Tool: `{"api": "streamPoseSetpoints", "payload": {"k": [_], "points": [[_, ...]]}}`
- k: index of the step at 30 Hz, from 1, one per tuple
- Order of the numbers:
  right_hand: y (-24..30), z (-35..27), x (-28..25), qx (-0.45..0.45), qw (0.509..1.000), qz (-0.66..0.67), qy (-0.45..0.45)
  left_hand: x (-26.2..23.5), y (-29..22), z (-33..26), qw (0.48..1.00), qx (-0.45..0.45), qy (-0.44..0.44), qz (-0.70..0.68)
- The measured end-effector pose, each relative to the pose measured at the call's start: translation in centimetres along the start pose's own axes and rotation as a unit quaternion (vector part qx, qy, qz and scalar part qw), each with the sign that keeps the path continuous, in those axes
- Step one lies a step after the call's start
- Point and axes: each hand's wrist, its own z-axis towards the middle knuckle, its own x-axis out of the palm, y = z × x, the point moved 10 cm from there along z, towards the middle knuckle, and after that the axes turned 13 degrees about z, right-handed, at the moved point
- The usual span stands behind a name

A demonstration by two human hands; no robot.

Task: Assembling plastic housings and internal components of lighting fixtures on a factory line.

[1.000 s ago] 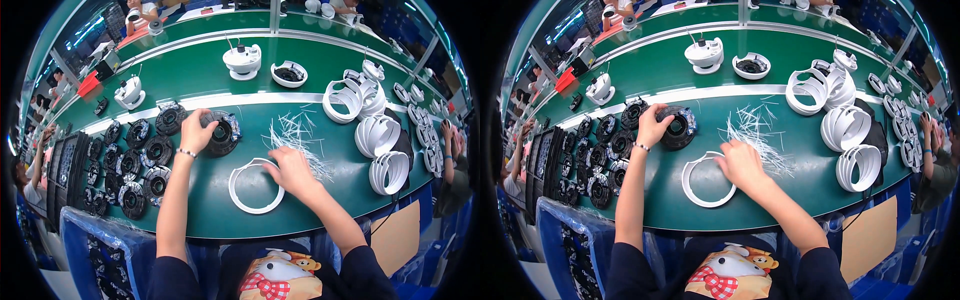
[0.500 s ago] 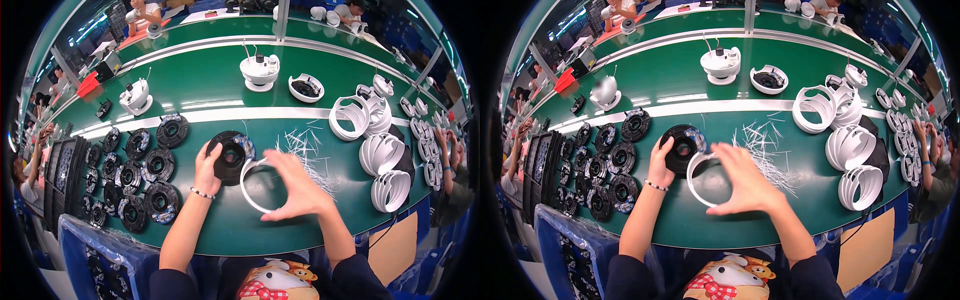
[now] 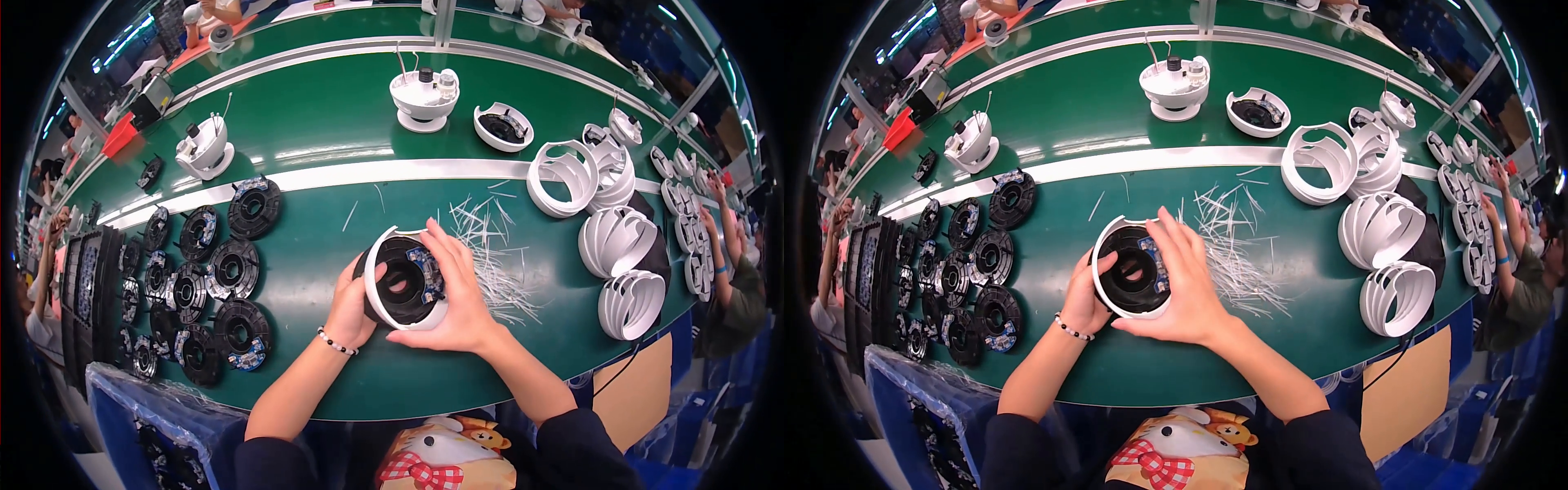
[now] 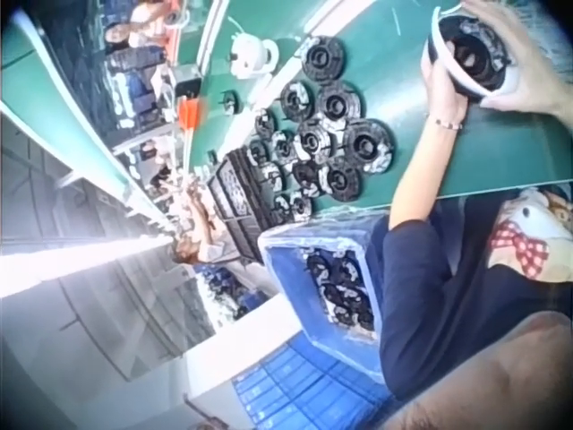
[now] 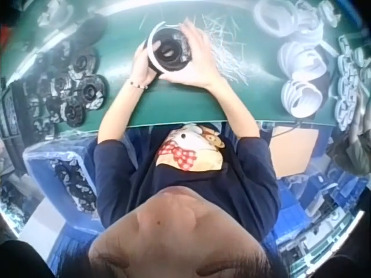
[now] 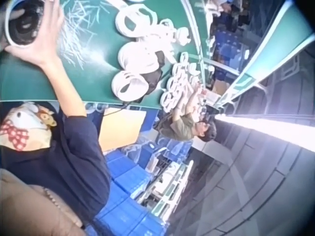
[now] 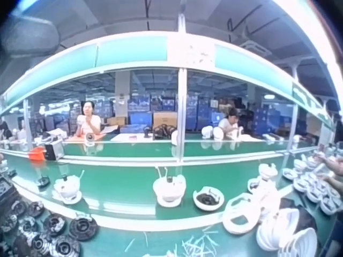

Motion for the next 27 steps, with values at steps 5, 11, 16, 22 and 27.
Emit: {"api": "streamPoseSetpoints", "payload": {"k": [5,11,16,22,27], "points": [[0.0,0.2,-0.2,0.001,0.999,0.039,-0.009,1.6,0.8,-1.2,0.975,-0.038,0.09,-0.197],[0.1,0.1,-0.4,-0.004,1.0,0.023,-0.005,3.2,0.5,-1.0,0.962,-0.077,0.149,-0.213],[0.4,-0.1,-0.2,-0.012,0.998,0.063,-0.005,3.3,0.4,-0.9,0.96,-0.09,0.175,-0.2],[0.8,-0.2,0.2,-0.023,0.998,0.062,0.002,2.9,0.2,-0.6,0.967,-0.059,0.152,-0.198],[1.1,-0.5,1.2,-0.04,0.999,-0.003,0.012,2.1,1.4,-0.5,0.984,-0.069,0.083,-0.139]]}}
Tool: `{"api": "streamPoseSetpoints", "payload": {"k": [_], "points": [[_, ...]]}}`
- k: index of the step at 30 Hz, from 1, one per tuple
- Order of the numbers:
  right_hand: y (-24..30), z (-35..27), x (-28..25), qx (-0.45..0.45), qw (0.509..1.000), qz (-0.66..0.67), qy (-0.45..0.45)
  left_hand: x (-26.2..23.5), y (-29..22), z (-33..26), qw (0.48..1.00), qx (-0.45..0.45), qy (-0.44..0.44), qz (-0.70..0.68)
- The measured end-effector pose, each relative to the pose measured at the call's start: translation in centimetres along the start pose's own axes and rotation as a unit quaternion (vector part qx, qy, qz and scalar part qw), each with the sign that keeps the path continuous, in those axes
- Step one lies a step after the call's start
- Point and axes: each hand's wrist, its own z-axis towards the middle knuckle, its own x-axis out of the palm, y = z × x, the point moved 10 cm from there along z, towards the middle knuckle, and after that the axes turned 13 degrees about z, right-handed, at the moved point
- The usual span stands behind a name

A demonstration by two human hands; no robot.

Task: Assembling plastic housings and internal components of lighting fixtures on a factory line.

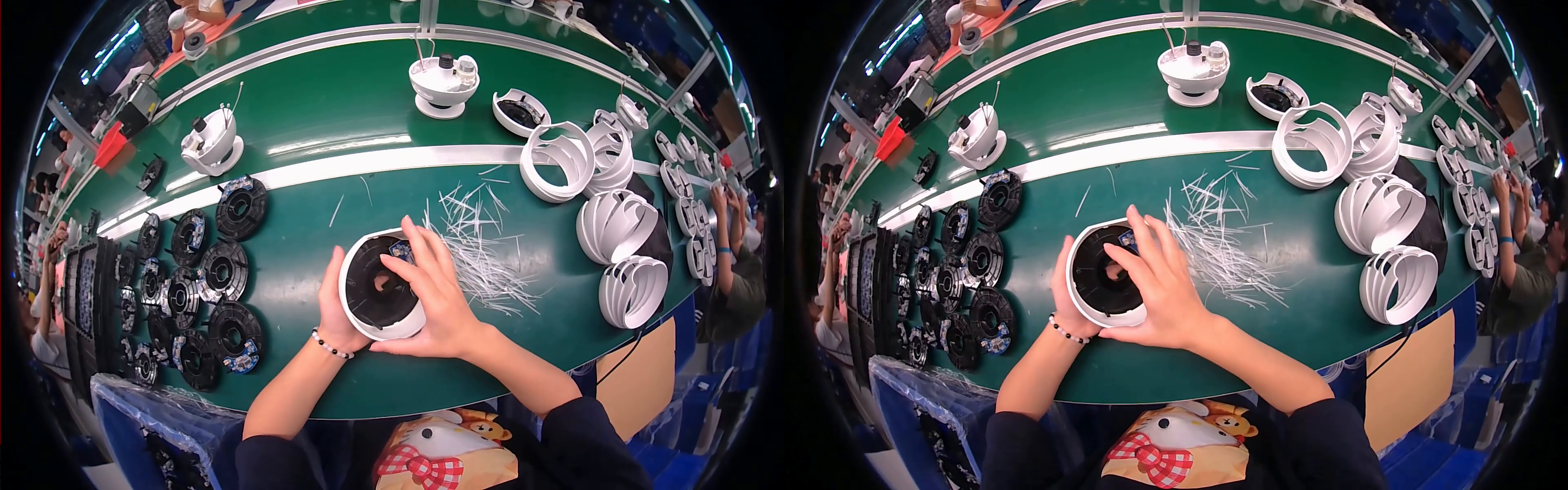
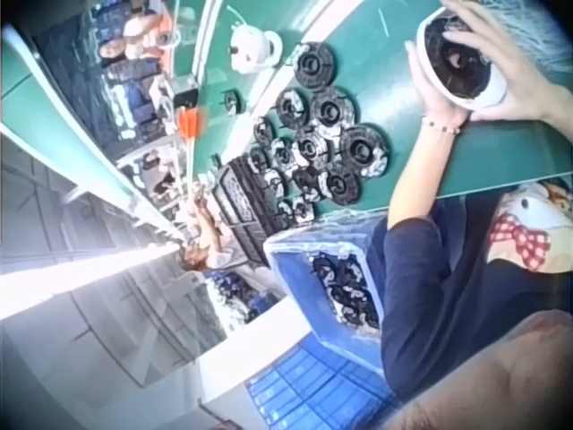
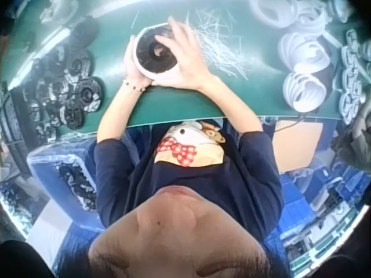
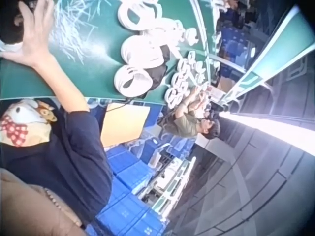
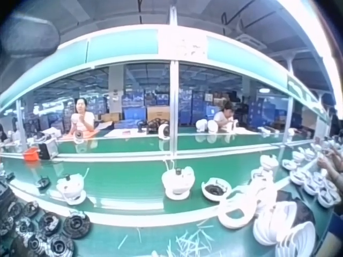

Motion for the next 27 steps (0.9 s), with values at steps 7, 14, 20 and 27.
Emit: {"api": "streamPoseSetpoints", "payload": {"k": [7,14,20,27], "points": [[-0.4,0.5,0.1,0.012,0.994,0.041,0.102,0.4,0.5,-0.4,0.996,-0.023,0.084,0.007],[-0.6,0.6,0.1,0.016,0.999,0.017,0.025,-0.3,-0.5,-0.6,0.997,0.057,0.034,0.048],[-0.9,0.2,-1.1,0.0,0.998,-0.006,-0.066,0.8,-1.8,0.5,0.994,0.093,-0.031,0.038],[-3.5,-0.4,-11.6,0.0,0.958,-0.173,-0.229,-1.4,-8.6,10.9,0.979,0.124,-0.124,0.101]]}}
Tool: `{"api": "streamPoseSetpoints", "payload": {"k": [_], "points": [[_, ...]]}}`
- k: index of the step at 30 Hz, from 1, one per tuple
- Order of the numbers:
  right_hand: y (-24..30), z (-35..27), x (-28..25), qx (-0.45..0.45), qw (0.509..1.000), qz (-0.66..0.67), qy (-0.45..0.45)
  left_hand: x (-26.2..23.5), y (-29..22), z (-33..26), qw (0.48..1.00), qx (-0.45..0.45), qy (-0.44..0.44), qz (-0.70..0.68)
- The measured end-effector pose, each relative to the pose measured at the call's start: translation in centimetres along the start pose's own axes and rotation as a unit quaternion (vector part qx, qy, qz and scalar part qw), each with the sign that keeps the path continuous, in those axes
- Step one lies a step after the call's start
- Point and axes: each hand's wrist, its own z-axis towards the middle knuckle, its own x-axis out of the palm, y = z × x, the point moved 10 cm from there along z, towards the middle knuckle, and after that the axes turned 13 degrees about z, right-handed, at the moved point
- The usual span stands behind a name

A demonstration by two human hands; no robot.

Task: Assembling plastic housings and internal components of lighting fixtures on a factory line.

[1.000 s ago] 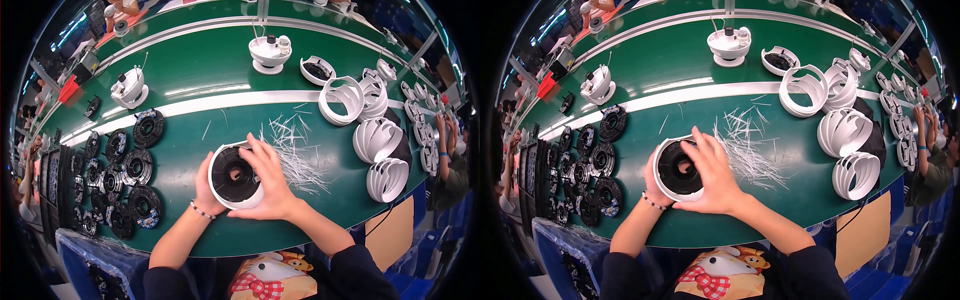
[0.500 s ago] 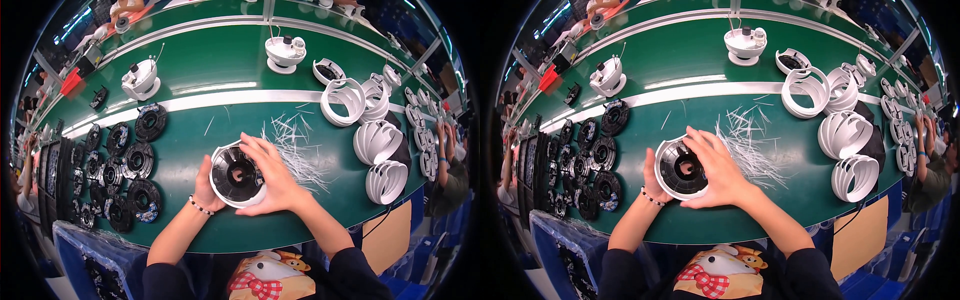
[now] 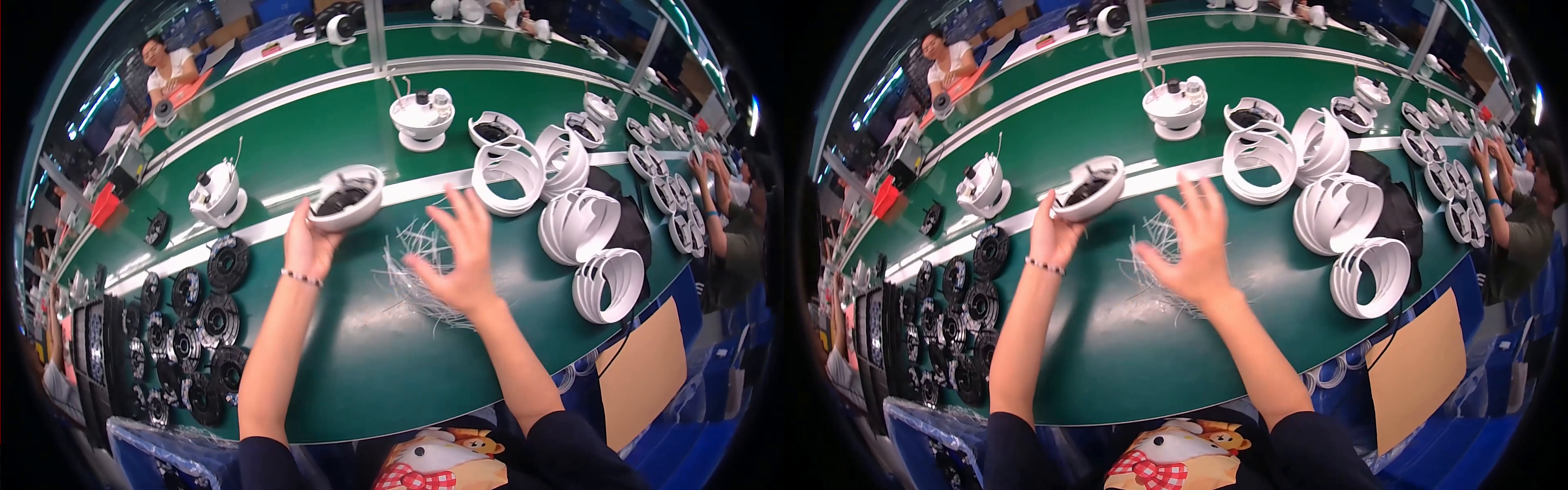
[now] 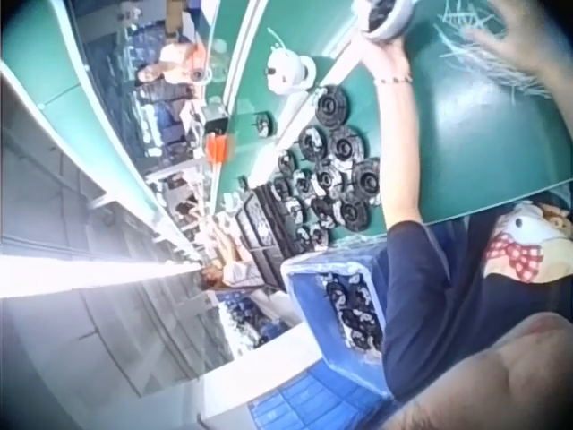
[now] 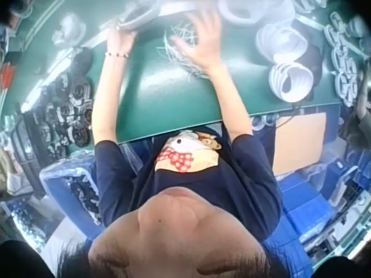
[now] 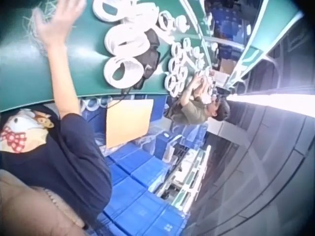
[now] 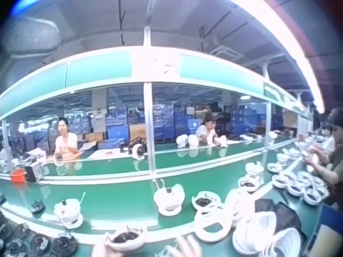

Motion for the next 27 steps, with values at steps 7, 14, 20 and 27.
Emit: {"api": "streamPoseSetpoints", "payload": {"k": [7,14,20,27], "points": [[-8.4,-1.1,-10.3,0.072,0.961,-0.182,-0.198,-3.6,-2.5,12.6,0.989,0.091,-0.069,0.09],[-11.5,-0.9,-6.8,0.145,0.978,-0.122,-0.088,-3.2,-5.2,3.7,0.895,0.251,-0.229,0.288],[-16.7,-0.6,-6.1,0.269,0.931,-0.241,0.049,-4.0,-5.5,-7.4,0.845,0.376,-0.162,0.345],[-13.2,3.2,-5.7,0.182,0.947,-0.258,0.06,-9.2,-11.1,-11.1,0.689,0.407,-0.268,0.536]]}}
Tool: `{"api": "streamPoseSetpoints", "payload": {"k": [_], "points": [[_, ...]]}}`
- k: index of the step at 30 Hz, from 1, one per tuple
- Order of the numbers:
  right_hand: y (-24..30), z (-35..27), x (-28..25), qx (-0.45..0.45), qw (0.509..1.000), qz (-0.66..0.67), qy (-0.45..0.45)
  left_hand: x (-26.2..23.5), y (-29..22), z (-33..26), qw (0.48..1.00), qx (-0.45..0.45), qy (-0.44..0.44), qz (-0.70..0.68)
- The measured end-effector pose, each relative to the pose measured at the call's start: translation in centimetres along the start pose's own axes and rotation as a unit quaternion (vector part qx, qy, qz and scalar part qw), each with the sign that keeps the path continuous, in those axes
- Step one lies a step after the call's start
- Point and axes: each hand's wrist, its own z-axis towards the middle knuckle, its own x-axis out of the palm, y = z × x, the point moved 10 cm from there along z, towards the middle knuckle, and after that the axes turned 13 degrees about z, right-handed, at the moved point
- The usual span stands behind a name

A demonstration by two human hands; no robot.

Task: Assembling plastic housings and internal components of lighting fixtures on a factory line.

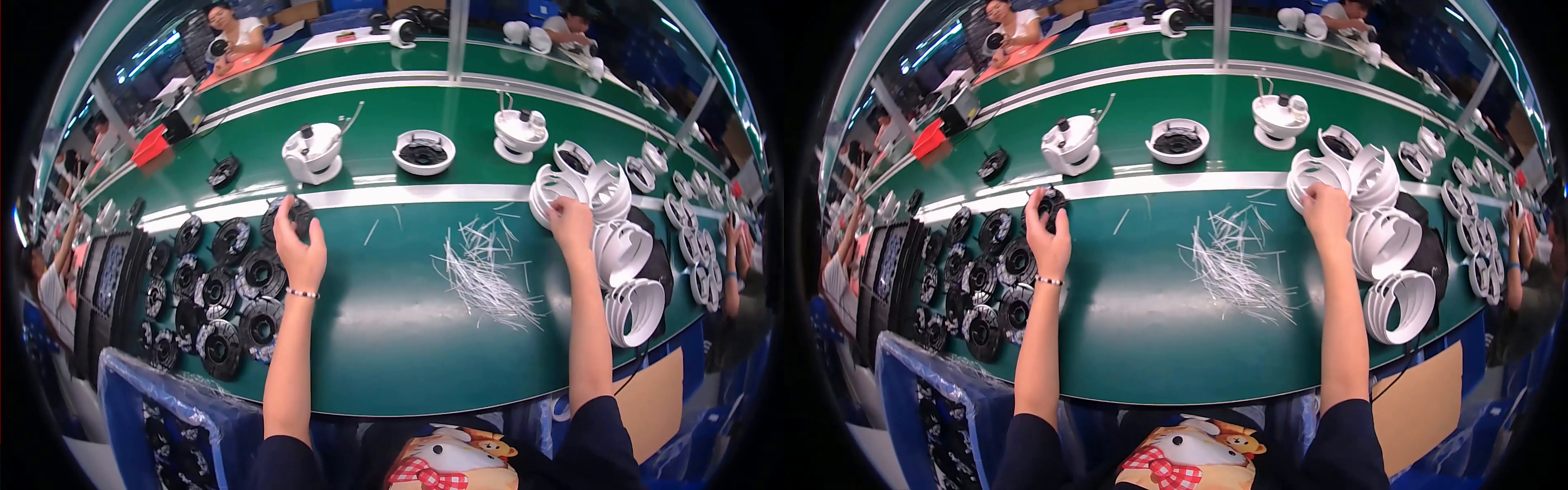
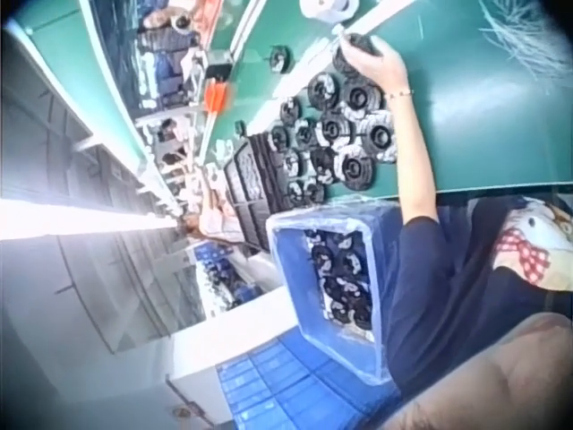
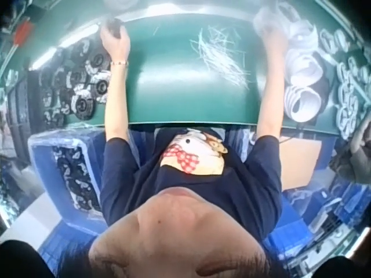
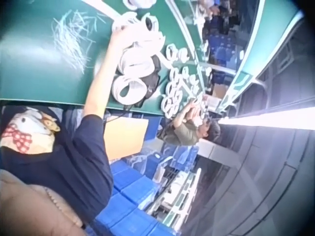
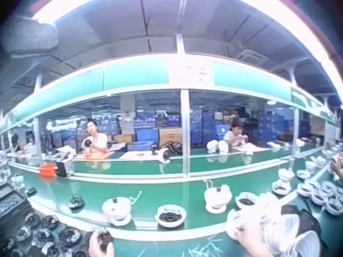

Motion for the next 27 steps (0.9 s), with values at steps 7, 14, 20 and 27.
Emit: {"api": "streamPoseSetpoints", "payload": {"k": [7,14,20,27], "points": [[14.6,-5.6,-5.0,-0.185,0.968,0.166,-0.018,1.4,4.4,-1.8,0.882,0.022,0.153,0.446],[23.8,-17.4,0.2,-0.358,0.893,0.226,0.155,1.9,0.4,-2.1,0.891,0.09,0.176,0.41],[23.9,-21.2,3.4,-0.395,0.836,0.178,0.337,2.1,-4.5,-5.4,0.91,0.128,0.351,0.18],[23.0,-20.4,6.3,-0.272,0.842,0.095,0.457,2.6,-2.8,-4.7,0.952,0.108,0.248,0.144]]}}
